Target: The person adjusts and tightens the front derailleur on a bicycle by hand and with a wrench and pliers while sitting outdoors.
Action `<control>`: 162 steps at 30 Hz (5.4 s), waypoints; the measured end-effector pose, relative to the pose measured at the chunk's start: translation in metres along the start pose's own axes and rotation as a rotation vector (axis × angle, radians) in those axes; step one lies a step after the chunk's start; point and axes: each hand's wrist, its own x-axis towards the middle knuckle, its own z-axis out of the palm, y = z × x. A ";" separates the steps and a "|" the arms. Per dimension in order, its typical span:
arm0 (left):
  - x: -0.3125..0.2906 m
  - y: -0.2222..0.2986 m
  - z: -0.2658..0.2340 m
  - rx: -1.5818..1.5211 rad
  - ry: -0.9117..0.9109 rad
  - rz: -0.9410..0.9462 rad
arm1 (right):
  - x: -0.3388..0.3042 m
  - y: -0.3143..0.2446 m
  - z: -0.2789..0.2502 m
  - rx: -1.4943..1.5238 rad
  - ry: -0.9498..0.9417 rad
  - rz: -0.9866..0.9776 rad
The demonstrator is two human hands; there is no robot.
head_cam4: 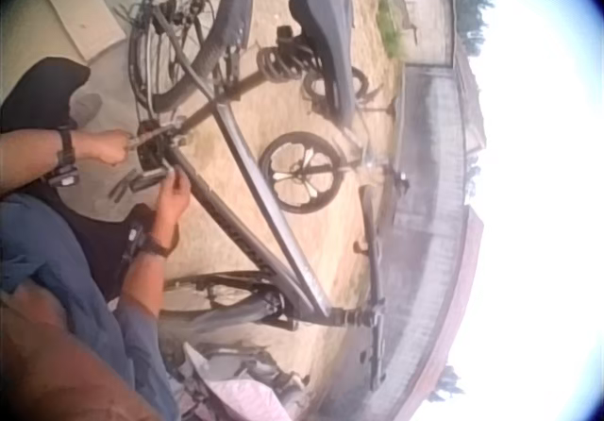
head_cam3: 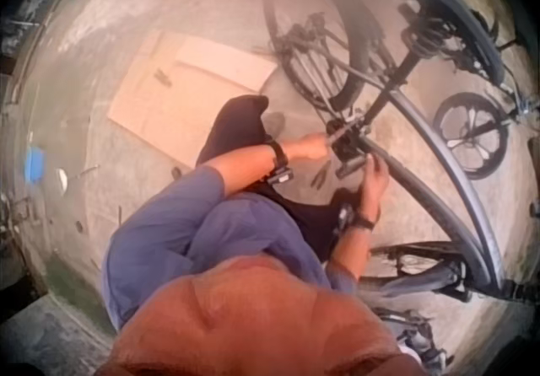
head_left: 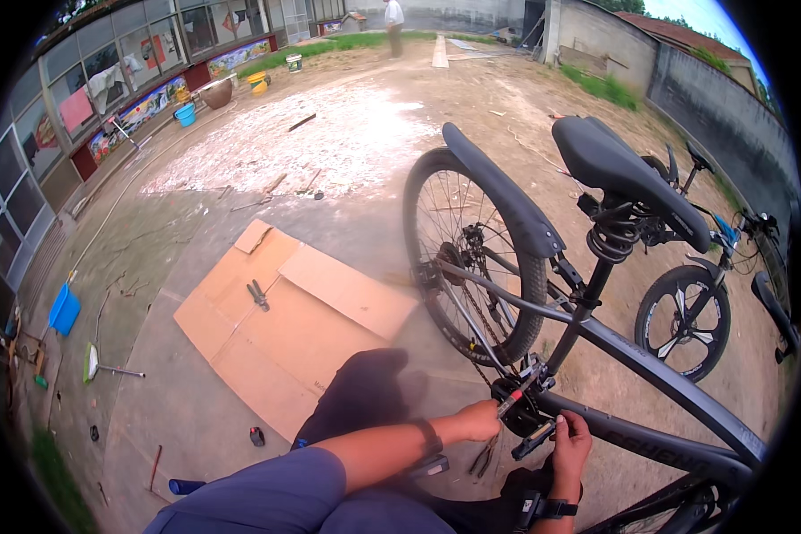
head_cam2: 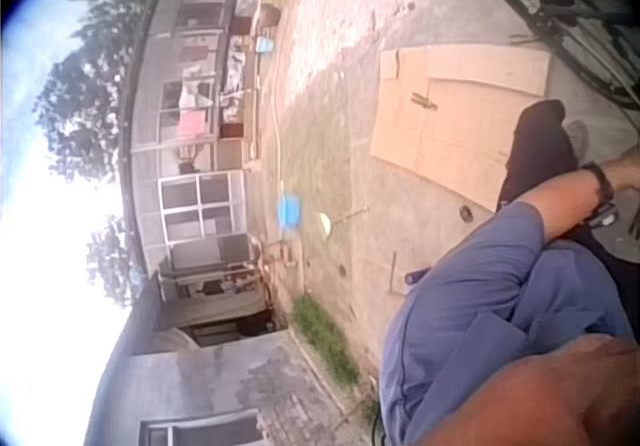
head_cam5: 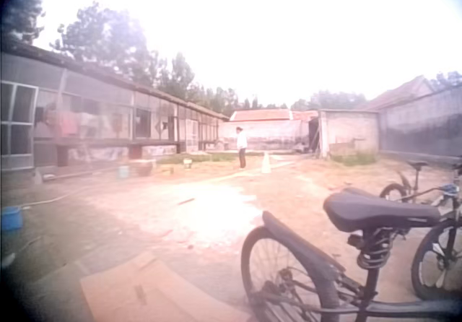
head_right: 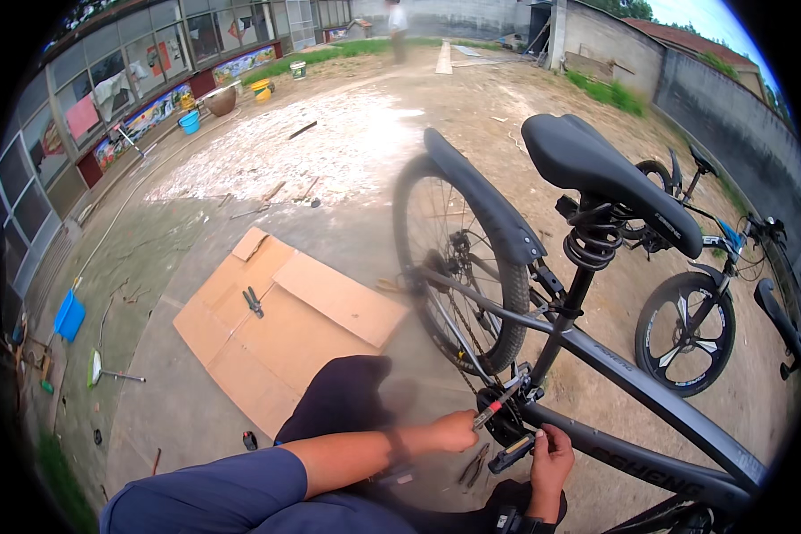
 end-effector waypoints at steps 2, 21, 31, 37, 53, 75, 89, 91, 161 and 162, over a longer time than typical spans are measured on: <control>-0.004 -0.001 -0.007 -0.011 -0.020 -0.035 | 0.003 -0.049 0.022 -0.349 0.030 -0.266; 0.001 -0.012 -0.004 0.014 -0.006 0.034 | 0.032 -0.044 0.064 -0.832 -0.245 -0.113; -0.006 -0.003 -0.009 -0.020 -0.018 0.028 | 0.030 -0.052 0.064 -0.858 -0.222 -0.106; -0.003 -0.005 -0.006 -0.028 -0.022 0.013 | 0.029 -0.048 0.062 -0.855 -0.209 -0.091; -0.001 -0.006 -0.006 -0.040 -0.031 0.002 | 0.027 -0.042 0.058 -0.867 -0.209 -0.089; -0.003 -0.006 -0.005 -0.081 -0.014 0.042 | 0.021 -0.043 0.052 -0.800 -0.198 -0.090; 0.001 -0.011 0.000 -0.076 0.014 0.051 | -0.008 -0.058 0.036 -0.626 -0.171 -0.295; 0.003 -0.015 0.002 -0.083 0.021 0.079 | -0.019 -0.062 0.032 -0.638 -0.193 -0.268; 0.000 -0.011 -0.001 -0.254 -0.039 -0.012 | -0.050 -0.048 0.036 -0.644 -0.114 -0.310; 0.000 -0.010 -0.003 -0.254 -0.044 -0.010 | -0.050 -0.048 0.036 -0.634 -0.113 -0.306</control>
